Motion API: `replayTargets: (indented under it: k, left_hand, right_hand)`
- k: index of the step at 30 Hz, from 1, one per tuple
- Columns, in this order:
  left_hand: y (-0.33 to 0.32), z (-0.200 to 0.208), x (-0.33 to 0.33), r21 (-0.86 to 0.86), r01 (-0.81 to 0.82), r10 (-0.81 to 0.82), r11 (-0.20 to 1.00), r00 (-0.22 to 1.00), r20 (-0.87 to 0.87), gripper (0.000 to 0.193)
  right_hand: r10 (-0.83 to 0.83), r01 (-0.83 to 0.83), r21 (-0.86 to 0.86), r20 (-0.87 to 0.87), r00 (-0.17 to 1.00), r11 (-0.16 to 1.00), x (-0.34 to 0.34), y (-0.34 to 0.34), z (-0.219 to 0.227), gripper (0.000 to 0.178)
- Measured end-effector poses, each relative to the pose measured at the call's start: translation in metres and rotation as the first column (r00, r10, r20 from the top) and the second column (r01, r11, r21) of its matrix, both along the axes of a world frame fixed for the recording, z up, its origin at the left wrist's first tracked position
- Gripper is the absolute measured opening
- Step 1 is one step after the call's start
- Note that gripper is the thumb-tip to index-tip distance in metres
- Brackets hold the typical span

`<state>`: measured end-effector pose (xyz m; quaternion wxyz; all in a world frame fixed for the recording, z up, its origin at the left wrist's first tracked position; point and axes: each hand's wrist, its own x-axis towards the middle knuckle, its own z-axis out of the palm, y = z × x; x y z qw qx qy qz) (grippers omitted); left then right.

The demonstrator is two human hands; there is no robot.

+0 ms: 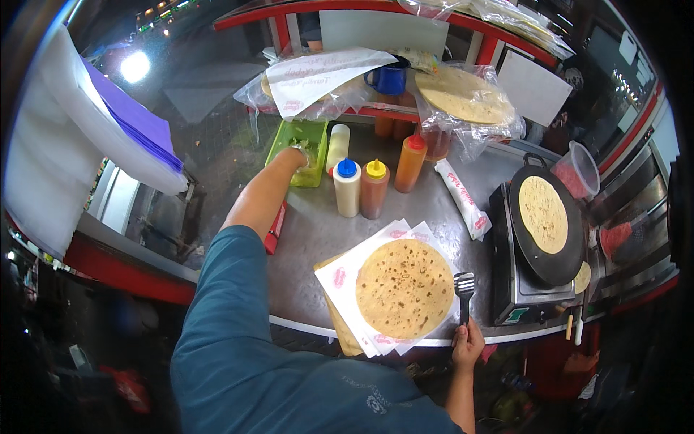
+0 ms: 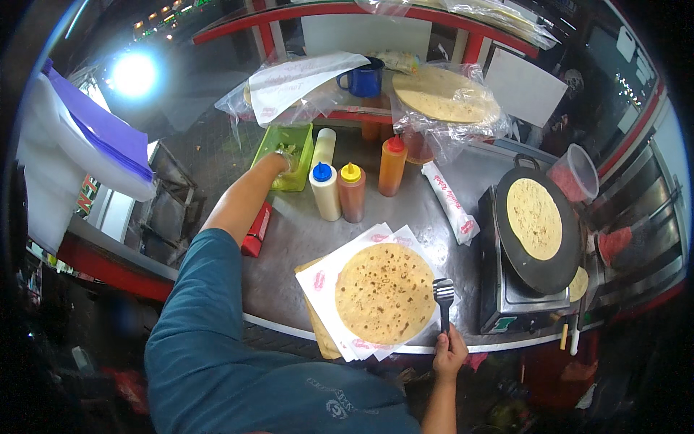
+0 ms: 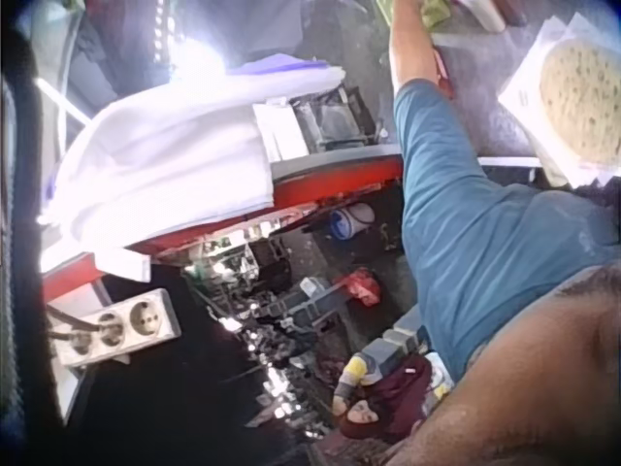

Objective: The person cooks a tortilla on a flat griddle, then assembles a taco by adding shredded lettuce, cooked meat, and sauces. They fold the tortilla, wrap it in paper, and repeat the process for a second taco.

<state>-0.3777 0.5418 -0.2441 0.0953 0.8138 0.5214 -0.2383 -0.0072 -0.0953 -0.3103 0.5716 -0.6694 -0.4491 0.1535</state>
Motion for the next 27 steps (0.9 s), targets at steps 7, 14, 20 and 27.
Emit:
replayTargets:
  k: [7, 14, 20, 27]
  left_hand:
    - [0.04, 0.009, -0.064, 0.403, 0.146, -0.227, 0.903, 0.961, 0.16, 0.047]
    - [-0.118, 0.139, 0.002, -0.115, -0.315, 0.262, 0.942, 0.476, 0.839, 0.051]
    - [-0.332, 0.145, 0.085, -0.516, -0.091, 0.524, 0.852, 0.177, 0.833, 0.045]
    - [-0.426, -0.003, 0.178, 0.071, 0.013, -0.058, 0.997, 0.731, 0.68, 0.075]
  right_hand:
    - [0.115, -0.117, -0.024, -0.074, 0.991, 0.993, -0.004, 0.012, 0.025, 0.036]
    - [0.134, -0.201, -0.081, -0.507, 0.852, 0.976, 0.024, -0.01, 0.018, 0.035]
    - [0.168, -0.263, -0.014, -0.735, 0.656, 0.965, 0.034, 0.009, 0.048, 0.046]
    - [0.267, -0.233, -0.205, 0.157, 0.951, 0.951, 0.045, 0.047, 0.052, 0.042]
